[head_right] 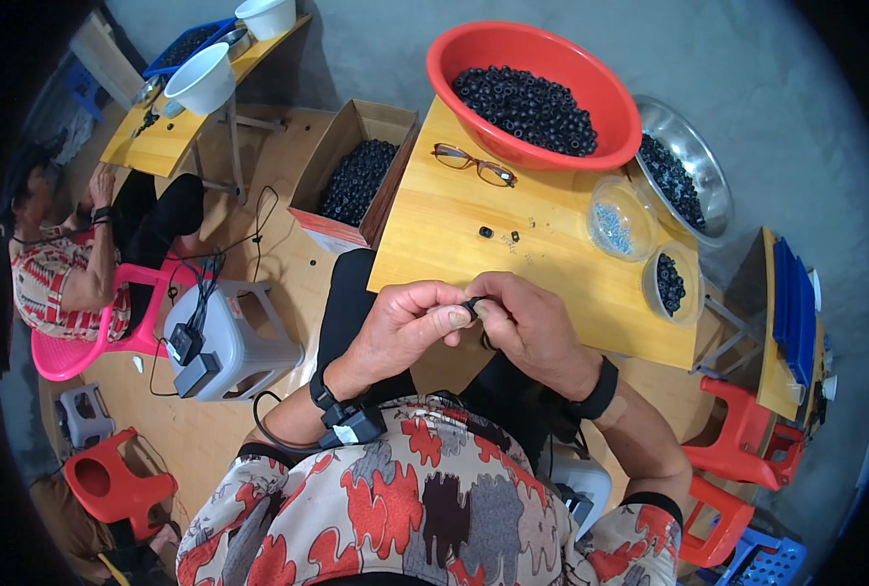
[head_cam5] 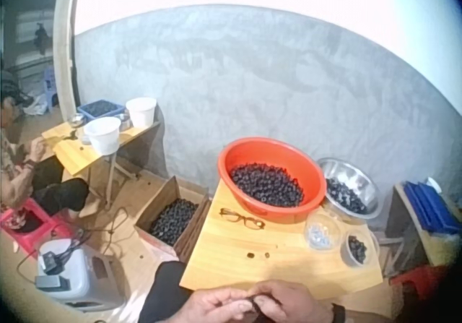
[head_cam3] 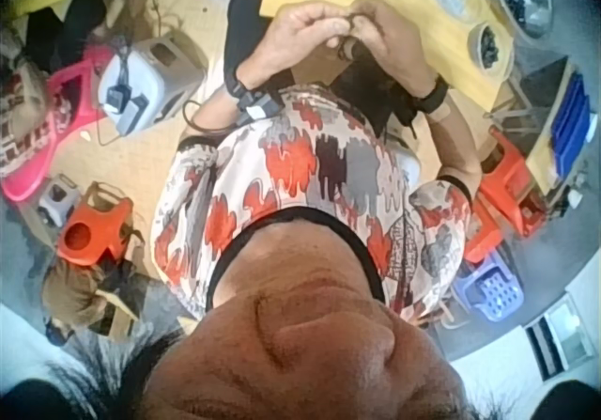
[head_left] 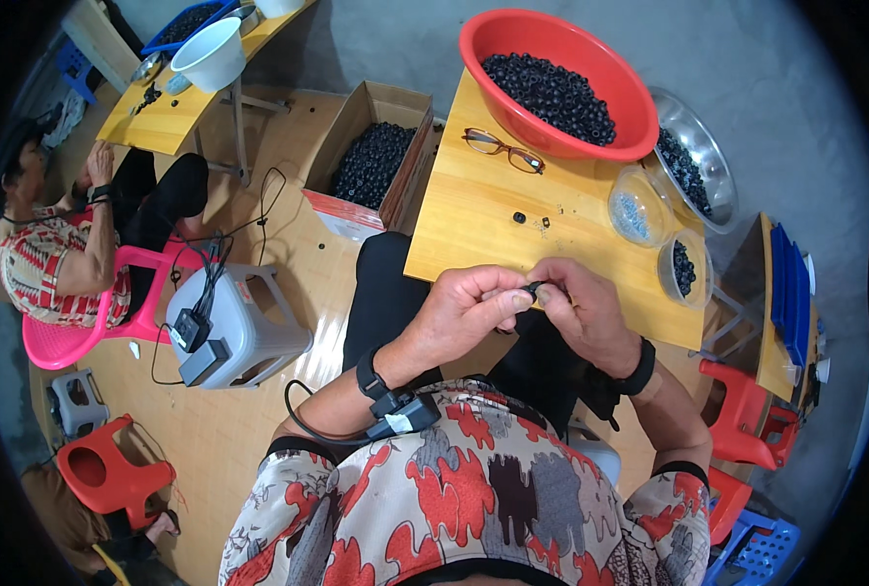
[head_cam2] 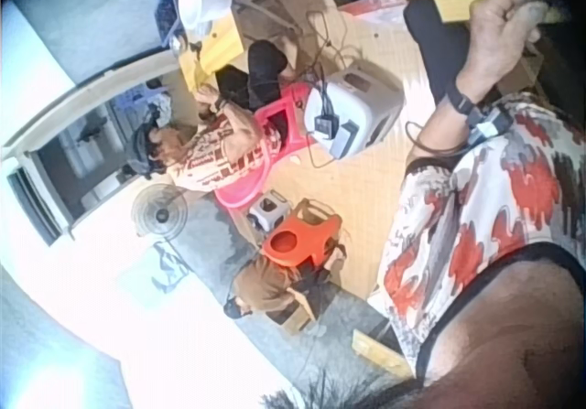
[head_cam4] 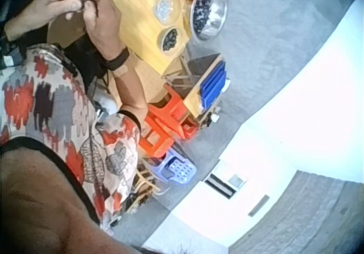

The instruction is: Manually assembling small black plastic components at a workshop table.

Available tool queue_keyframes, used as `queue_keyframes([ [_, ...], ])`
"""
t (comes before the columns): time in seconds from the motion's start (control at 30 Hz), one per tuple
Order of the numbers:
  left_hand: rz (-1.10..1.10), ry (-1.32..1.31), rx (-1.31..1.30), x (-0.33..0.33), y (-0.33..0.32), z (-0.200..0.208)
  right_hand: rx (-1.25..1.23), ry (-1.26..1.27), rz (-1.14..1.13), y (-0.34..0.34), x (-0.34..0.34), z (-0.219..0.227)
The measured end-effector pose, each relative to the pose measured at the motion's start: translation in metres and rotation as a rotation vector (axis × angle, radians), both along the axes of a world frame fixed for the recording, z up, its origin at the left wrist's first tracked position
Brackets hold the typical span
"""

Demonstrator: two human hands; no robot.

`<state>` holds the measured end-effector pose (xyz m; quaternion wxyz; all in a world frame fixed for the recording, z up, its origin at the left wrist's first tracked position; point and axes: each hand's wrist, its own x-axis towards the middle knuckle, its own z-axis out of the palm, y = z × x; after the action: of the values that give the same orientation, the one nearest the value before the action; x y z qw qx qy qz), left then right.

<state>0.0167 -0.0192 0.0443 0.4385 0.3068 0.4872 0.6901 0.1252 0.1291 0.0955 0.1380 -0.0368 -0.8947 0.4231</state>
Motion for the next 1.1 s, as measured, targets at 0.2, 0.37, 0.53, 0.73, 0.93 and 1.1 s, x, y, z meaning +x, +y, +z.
queue_keyframes([
  [0.2, -0.028, -0.065, 0.029, -0.005, 0.001, 0.000, -0.209, -0.070, -0.012, 0.006, 0.005, 0.001],
  [0.37, -0.020, -0.123, 0.035, -0.005, 0.000, 0.003, -0.179, -0.025, -0.028, 0.005, 0.002, 0.001],
  [0.53, -0.024, -0.127, 0.030, -0.006, -0.001, 0.003, -0.132, -0.020, -0.031, 0.006, 0.003, -0.001],
  [0.73, -0.040, -0.099, 0.016, -0.006, 0.000, 0.002, -0.128, -0.047, -0.032, 0.003, 0.002, 0.001],
  [0.93, -0.040, -0.097, 0.023, -0.004, 0.000, 0.001, 0.014, -0.041, 0.001, 0.003, 0.000, 0.007],
  [1.1, -0.059, -0.110, 0.012, -0.004, 0.001, -0.001, 0.114, -0.035, 0.080, 0.007, -0.002, 0.010],
])
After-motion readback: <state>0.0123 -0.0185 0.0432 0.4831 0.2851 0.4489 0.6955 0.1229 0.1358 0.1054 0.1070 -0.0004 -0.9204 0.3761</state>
